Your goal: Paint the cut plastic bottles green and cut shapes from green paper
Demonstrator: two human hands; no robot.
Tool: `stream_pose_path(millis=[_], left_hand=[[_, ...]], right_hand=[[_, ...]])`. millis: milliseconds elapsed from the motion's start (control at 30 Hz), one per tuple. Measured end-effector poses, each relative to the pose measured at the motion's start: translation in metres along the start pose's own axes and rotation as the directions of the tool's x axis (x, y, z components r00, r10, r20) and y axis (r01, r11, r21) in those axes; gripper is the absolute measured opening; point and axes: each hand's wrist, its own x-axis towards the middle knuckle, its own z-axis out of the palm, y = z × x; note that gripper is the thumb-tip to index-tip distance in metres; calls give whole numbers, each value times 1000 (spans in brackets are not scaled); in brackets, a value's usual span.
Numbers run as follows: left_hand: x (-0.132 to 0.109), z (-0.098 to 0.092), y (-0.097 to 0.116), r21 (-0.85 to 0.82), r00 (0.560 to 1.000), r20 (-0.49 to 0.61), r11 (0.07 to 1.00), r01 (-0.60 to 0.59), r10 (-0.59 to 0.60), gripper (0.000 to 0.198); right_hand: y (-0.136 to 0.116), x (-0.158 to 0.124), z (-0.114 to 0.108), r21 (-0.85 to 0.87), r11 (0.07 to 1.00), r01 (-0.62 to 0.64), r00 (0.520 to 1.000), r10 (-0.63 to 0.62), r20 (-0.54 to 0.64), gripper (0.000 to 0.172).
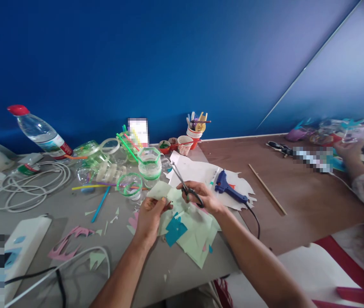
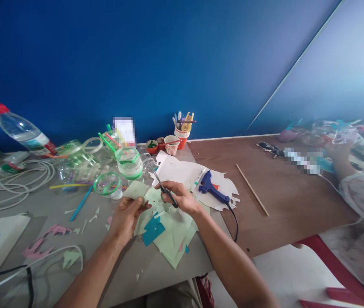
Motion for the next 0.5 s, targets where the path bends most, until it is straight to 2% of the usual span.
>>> stream_pose_path(millis=[167,300,400,500], left_hand=[[3,-3,1,-3,999,14,999,-51,51,28],[6,-4,2,-66,998,-39,996,-52,50,26],[7,-5,2,-87,996,-78,994,-60,53,28],[7,-5,2,-98,994,-85,993,-70,62,31]], right_hand=[[-9,-3,-12,-131,991,-29,995,41,93,61],[-10,-4,-10,-222,975,0,994,25,109,63],[-8,-4,-6,-319,946,60,994,-26,110,59],[-7,-2,-1,-458,877,143,987,-95,127,50]])
